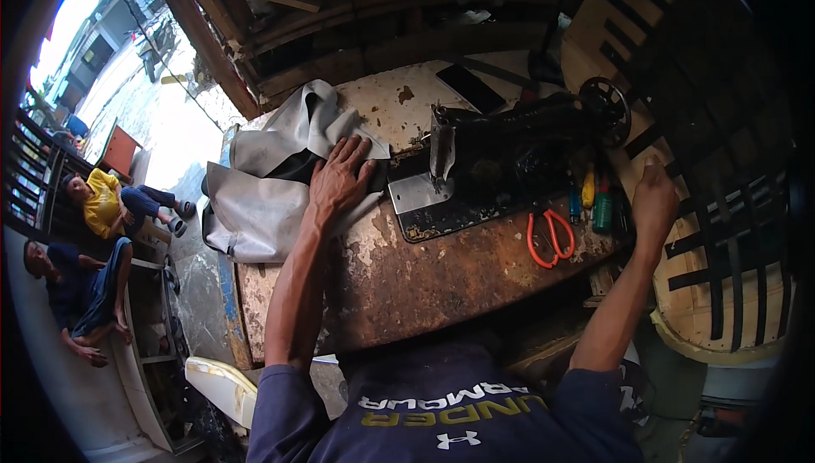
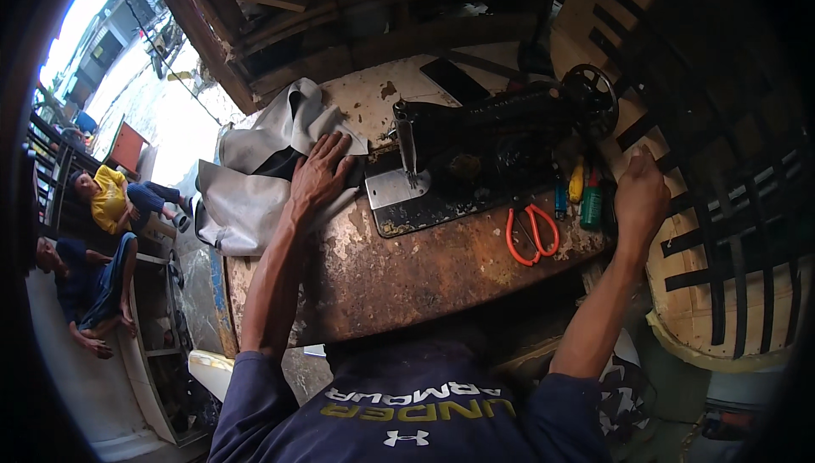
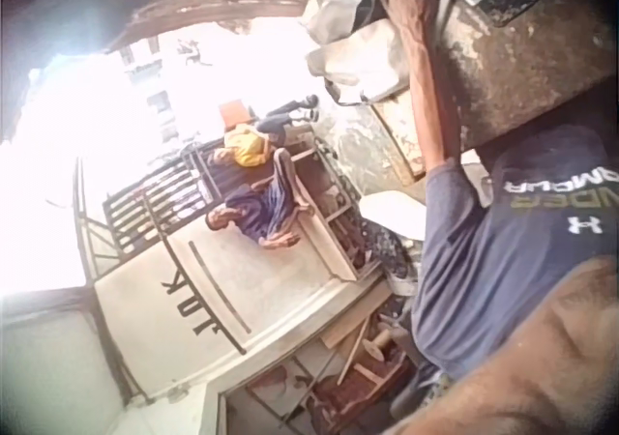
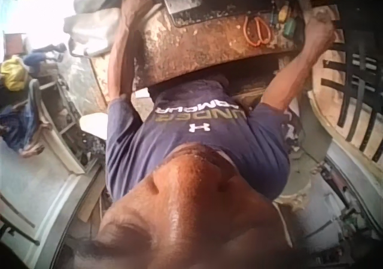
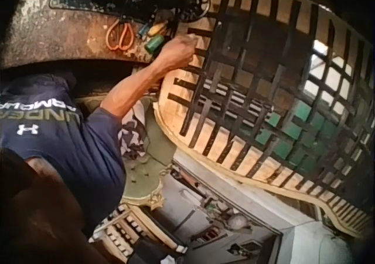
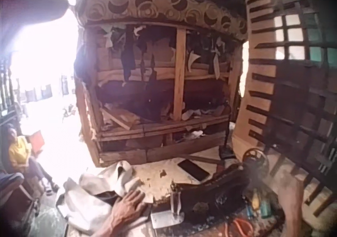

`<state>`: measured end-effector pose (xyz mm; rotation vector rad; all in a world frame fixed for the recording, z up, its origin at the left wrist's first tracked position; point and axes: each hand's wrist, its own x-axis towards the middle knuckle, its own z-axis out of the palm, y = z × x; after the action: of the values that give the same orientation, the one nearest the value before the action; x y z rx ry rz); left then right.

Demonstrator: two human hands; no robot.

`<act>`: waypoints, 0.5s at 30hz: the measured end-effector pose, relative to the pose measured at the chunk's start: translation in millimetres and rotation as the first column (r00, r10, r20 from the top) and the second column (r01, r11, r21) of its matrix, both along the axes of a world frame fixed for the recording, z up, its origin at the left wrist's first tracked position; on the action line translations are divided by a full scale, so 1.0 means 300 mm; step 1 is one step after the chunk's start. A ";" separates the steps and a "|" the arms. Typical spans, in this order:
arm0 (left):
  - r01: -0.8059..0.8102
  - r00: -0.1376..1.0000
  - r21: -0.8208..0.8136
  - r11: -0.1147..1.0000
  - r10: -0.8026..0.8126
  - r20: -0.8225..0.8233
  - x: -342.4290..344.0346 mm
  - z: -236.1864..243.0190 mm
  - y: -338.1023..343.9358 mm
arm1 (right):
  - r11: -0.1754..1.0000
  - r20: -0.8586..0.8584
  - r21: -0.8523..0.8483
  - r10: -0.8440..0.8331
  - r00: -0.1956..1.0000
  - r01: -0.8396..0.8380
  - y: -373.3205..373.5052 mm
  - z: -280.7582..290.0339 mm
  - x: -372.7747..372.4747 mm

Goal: The person trims a fabric cover using scissors, aligns and folds the fabric edges by hand, and cuts along the edge with scissors.

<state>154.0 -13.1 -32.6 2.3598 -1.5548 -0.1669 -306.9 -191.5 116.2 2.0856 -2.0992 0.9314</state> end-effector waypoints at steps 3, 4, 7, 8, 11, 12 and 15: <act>-0.053 0.999 0.057 0.997 0.053 0.009 0.154 0.024 0.017 | 0.953 0.223 0.070 0.273 0.936 -0.295 0.245 -0.091 0.076; -0.048 0.999 0.098 0.994 0.048 0.002 0.174 0.058 0.041 | 0.896 0.107 0.187 0.388 0.915 -0.402 0.289 -0.130 0.088; -0.050 0.998 0.108 0.993 0.053 -0.021 0.217 0.049 0.045 | 0.854 -0.198 0.321 0.484 0.852 -0.411 0.355 -0.305 0.116; -0.055 0.998 0.105 0.993 0.058 -0.021 0.202 0.048 0.060 | 0.866 -0.341 0.275 0.494 0.800 -0.418 0.357 -0.343 0.125; -0.036 0.999 0.079 0.996 0.035 0.023 0.147 0.029 0.147 | 0.859 -0.278 0.237 0.508 0.815 -0.455 0.329 -0.353 0.126; -0.027 0.999 0.070 0.997 0.025 0.032 0.139 0.015 0.195 | 0.847 -0.276 0.237 0.528 0.804 -0.475 0.337 -0.332 0.158; -0.034 0.999 0.093 0.995 0.033 0.011 0.070 0.005 0.337 | 0.597 0.575 0.533 0.264 0.774 -0.599 0.396 -0.306 0.192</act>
<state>174.9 88.2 -31.2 2.4602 -1.5428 -0.2256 -249.4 -72.7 24.3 3.1865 -2.4654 0.7546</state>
